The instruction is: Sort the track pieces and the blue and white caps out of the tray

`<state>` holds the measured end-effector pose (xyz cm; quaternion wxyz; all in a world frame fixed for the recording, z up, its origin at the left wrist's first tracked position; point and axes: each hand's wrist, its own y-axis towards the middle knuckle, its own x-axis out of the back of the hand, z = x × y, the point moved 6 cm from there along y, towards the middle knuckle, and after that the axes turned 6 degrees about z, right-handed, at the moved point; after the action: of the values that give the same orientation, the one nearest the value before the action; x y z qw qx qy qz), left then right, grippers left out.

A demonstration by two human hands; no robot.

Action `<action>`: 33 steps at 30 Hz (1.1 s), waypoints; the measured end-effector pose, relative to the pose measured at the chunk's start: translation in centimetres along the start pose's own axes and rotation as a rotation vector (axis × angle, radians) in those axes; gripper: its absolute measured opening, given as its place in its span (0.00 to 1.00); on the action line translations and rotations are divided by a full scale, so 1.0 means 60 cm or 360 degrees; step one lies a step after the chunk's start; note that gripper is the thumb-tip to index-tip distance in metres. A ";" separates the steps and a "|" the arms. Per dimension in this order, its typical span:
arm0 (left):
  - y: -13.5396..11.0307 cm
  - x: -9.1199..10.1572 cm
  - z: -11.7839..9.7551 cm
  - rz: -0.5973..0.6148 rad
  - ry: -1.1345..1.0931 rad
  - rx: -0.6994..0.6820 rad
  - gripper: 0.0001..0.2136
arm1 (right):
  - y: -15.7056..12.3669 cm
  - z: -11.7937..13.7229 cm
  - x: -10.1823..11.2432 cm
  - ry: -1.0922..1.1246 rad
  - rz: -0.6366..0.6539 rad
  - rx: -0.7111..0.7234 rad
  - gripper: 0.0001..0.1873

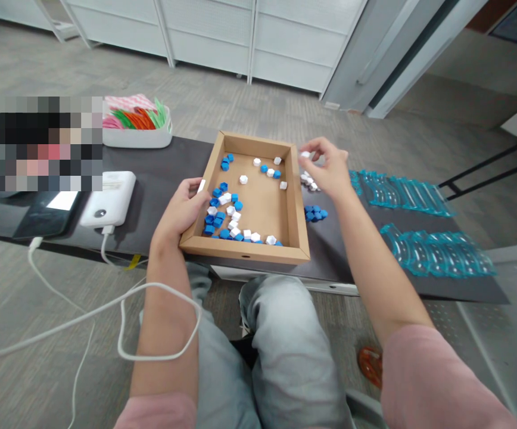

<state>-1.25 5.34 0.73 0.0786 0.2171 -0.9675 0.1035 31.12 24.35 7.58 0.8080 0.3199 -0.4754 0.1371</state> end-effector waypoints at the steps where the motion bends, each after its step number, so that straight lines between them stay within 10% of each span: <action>1: 0.000 0.000 0.001 -0.0002 0.0001 0.0005 0.21 | -0.009 -0.027 0.013 0.0029 -0.0079 -0.0063 0.17; 6: 0.008 0.004 0.011 0.0009 0.0015 -0.0012 0.24 | -0.062 -0.116 -0.005 0.0011 -0.0052 -0.0282 0.11; 12: 0.011 0.010 0.012 -0.0017 0.0075 -0.0016 0.25 | -0.081 -0.106 -0.066 -0.0209 0.0235 -0.0199 0.08; 20: 0.006 0.009 0.007 -0.0035 0.0061 0.0014 0.26 | -0.087 -0.112 -0.050 -0.0249 0.0072 -0.0236 0.09; 26: 0.009 0.009 0.011 -0.0032 0.0058 -0.0007 0.24 | -0.080 -0.070 -0.037 0.0068 0.0004 -0.0053 0.09; 33: 0.011 0.005 0.012 -0.0018 -0.0024 -0.0035 0.24 | -0.002 0.014 -0.065 -0.0147 0.0490 0.0292 0.11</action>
<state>-1.90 5.64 -0.02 0.0744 0.2223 -0.9679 0.0909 28.61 24.03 4.52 0.7223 0.3217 -0.5408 0.2869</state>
